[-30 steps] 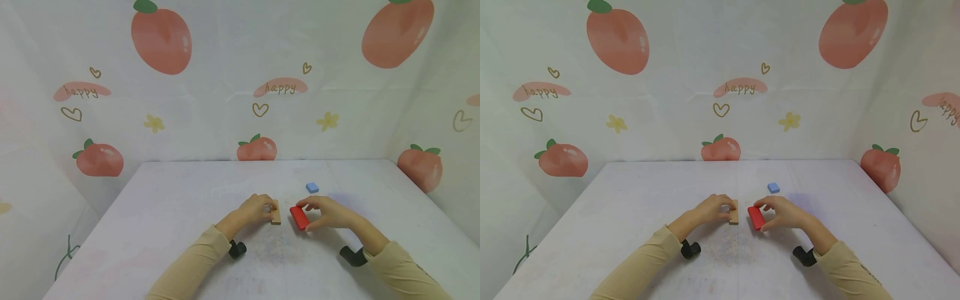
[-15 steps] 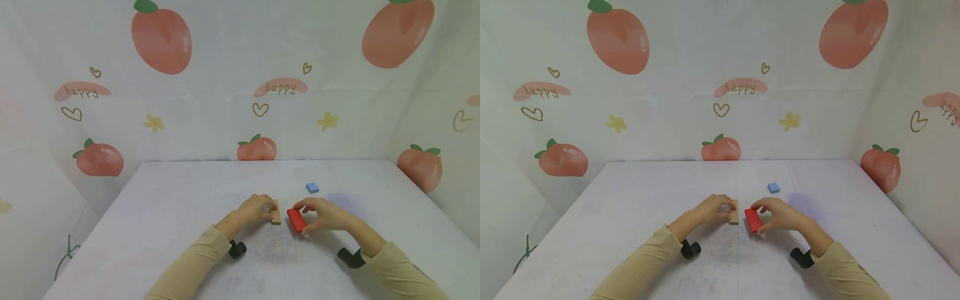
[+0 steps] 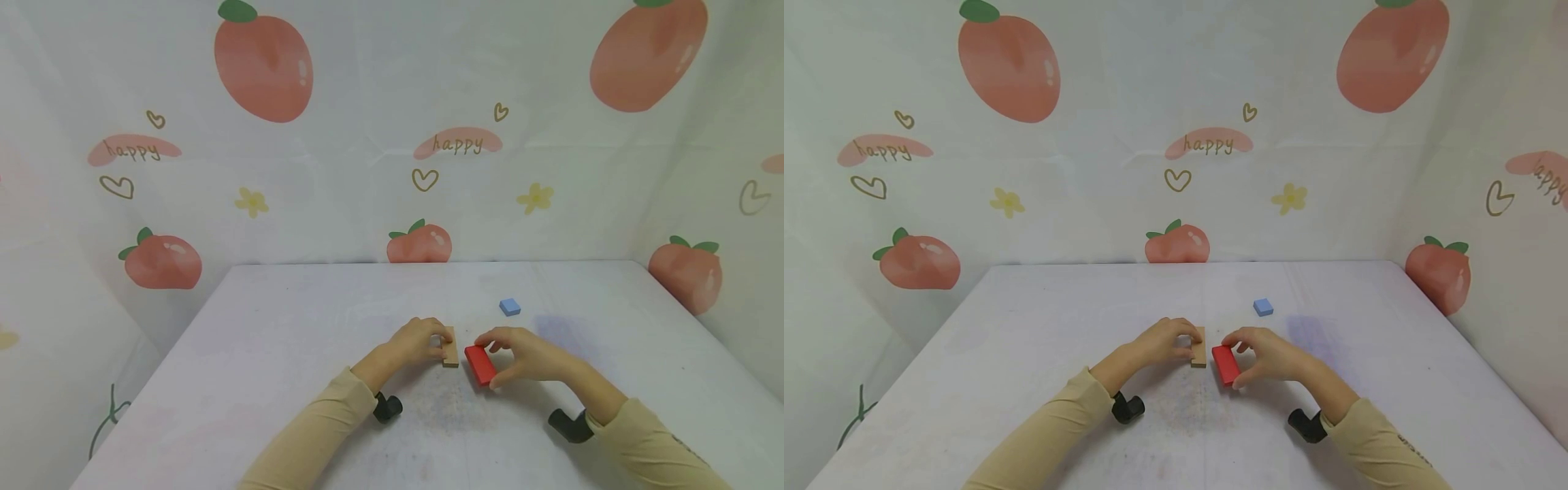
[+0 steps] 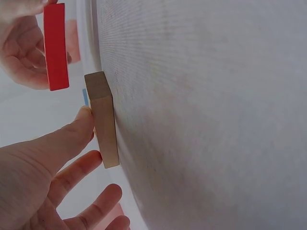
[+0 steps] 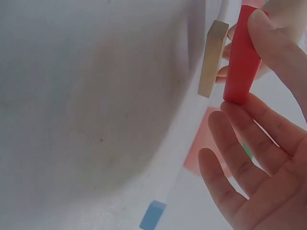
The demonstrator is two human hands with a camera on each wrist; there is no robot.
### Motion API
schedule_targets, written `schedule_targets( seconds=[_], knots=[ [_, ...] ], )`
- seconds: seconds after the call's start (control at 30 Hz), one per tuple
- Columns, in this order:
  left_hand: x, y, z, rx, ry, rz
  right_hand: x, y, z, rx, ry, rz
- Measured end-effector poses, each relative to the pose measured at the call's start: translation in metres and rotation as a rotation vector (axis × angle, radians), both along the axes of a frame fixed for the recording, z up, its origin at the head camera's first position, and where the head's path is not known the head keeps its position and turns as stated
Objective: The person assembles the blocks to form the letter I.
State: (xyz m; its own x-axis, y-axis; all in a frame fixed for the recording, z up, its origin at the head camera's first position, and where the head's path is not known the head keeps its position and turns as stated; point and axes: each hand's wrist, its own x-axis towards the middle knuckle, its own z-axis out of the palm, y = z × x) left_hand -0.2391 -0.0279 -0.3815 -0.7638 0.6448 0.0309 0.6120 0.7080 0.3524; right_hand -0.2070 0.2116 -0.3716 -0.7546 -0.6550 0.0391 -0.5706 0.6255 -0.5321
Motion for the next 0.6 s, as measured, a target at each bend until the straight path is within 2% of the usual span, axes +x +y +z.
schedule_targets(
  seconds=[0.3,0.6],
  knots=[
    [-0.0006,0.0005,-0.0006,0.0,-0.013,0.008,0.0018,-0.0042,0.0007,0.0,-0.02,0.014],
    [-0.0015,0.0017,-0.0008,-0.018,-0.026,0.031,0.0037,-0.0057,0.0006,0.003,0.007,0.034]
  ],
)
